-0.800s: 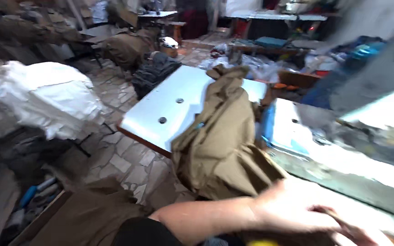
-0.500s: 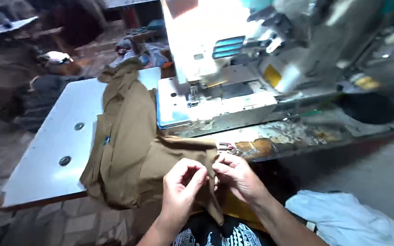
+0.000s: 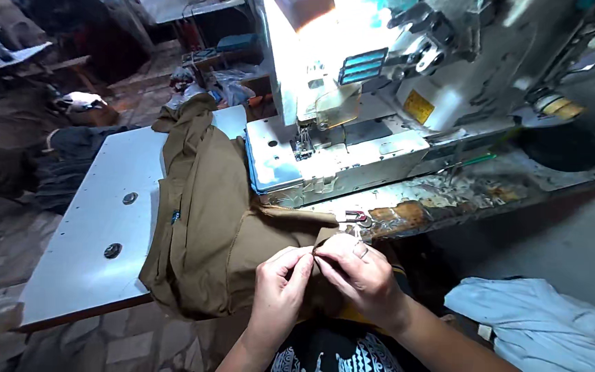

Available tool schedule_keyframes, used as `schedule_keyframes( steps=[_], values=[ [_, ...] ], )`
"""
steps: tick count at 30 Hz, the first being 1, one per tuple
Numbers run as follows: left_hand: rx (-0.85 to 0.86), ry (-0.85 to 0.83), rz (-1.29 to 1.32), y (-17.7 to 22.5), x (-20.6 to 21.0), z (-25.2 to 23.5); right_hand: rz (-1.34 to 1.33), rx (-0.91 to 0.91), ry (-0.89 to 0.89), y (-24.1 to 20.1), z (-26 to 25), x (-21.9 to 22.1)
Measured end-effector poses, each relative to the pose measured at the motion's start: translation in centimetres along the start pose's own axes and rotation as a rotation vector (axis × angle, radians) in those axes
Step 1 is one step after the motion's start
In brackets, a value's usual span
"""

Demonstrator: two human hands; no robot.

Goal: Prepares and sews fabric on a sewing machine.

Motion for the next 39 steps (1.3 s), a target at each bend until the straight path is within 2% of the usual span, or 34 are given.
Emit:
schedule_keyframes(
  steps=[3,6,9,12,14,16,17,19,20,21,23,25,26,27,29,32,35,37,39],
  values=[
    [0.01,-0.031,-0.026,-0.4,0.5,0.1,0.11,-0.043,-0.03,-0.1,0.0,0.7],
    [-0.005,-0.045,-0.029,-1.1,1.3,0.0,0.061,0.054,-0.01,1.1,0.5,0.3],
    [-0.088,-0.058,-0.017,-1.8,1.9,-0.1,-0.209,0.339,0.032,4.3,2.2,-1.4],
    [-0.17,-0.116,0.023,-2.1,3.0,0.0,-0.675,0.802,0.02,8.0,5.2,-1.8],
    [-0.194,-0.196,0.027,-2.0,4.4,0.5,-0.801,0.943,-0.049,7.8,5.7,-1.1],
    [-0.185,-0.222,0.02,-1.8,5.0,0.7,-0.671,0.939,-0.052,6.9,5.0,-1.1],
    [-0.184,-0.188,0.054,-1.6,4.6,0.5,-0.523,0.874,-0.053,6.6,4.5,-1.4],
    [-0.25,-0.063,0.348,-0.7,2.0,-0.7,-0.183,0.698,-0.036,6.6,3.7,-2.5],
    [-0.284,0.01,0.54,0.0,0.2,-1.3,-0.107,0.673,-0.048,7.2,3.8,-2.6],
    [-0.278,0.046,0.704,0.9,-1.7,-1.7,-0.174,0.734,-0.059,8.0,4.5,-2.2],
    [-0.256,0.076,0.864,1.1,-4.8,-1.1,-0.725,1.061,-0.106,8.8,5.9,-0.1],
    [-0.266,0.169,0.718,-0.8,-7.7,0.3,-1.292,1.333,-0.162,6.9,6.0,2.2],
    [-0.259,0.202,0.599,-1.6,-9.2,0.8,-1.452,1.394,-0.157,5.9,5.6,2.9],
    [-0.233,0.208,0.494,-1.8,-10.3,1.1,-1.542,1.427,-0.145,5.4,5.3,3.5],
    [-0.153,0.197,0.361,-1.1,-11.8,1.5,-1.544,1.476,-0.153,5.2,5.1,4.6],
    [0.005,0.137,0.227,0.9,-13.1,1.5,-1.413,1.319,-0.237,5.3,3.7,5.2],
    [-0.002,0.153,0.183,0.9,-13.8,1.3,-1.262,1.028,-0.211,5.1,1.7,3.7],
    [-0.039,0.181,0.209,0.5,-13.1,0.6,-0.905,0.739,-0.254,4.1,1.0,2.5],
    [-0.044,0.122,0.255,0.9,-10.5,0.0,-0.425,0.463,-0.311,1.7,1.2,2.2]
  ],
)
Point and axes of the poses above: each hand's wrist, its own z-axis away from the middle knuckle, its own x-axis out of the palm, y = z × x, the point moved 10 cm from there along -z, towards the middle knuckle, and after that the axes turned 8 degrees about y, right-handed, at the moved point
